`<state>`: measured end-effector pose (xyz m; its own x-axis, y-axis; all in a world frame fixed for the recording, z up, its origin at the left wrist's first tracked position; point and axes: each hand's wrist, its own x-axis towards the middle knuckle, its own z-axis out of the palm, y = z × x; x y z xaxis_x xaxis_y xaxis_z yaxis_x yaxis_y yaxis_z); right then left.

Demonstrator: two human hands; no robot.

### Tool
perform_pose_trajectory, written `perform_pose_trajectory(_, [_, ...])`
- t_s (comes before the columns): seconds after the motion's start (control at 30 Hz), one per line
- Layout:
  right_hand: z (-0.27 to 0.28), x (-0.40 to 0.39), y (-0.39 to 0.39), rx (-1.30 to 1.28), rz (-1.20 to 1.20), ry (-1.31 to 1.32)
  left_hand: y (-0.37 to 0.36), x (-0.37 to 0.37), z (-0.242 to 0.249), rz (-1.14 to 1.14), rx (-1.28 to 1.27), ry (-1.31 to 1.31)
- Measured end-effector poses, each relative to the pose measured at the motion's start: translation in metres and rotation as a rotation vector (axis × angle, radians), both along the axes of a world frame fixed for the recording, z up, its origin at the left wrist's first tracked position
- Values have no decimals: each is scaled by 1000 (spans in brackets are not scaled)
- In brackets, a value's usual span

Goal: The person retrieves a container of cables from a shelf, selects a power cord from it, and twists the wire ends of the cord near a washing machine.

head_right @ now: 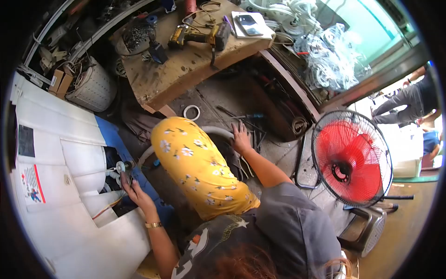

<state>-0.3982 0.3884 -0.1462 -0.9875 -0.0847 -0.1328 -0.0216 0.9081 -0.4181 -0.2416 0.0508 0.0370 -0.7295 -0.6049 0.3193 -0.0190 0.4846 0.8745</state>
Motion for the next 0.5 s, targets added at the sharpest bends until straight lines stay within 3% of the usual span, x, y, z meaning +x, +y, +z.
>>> perform_pose_trajectory(0.1, [41,-66,-17,-288,-7,465,-12,-58,5,18,-12,5])
perform_pose_trajectory(0.27, [173,-175,-51,-285,345,762,-36,-180,5,-13,-59,-62])
perform_pose_trajectory(0.4, [220,-239,-75,-312,624,736,-54,-272,-3,-80,-106,-156])
perform_pose_trajectory(0.5, [217,-272,-79,-332,788,537,-67,-318,-12,-55,-47,-266])
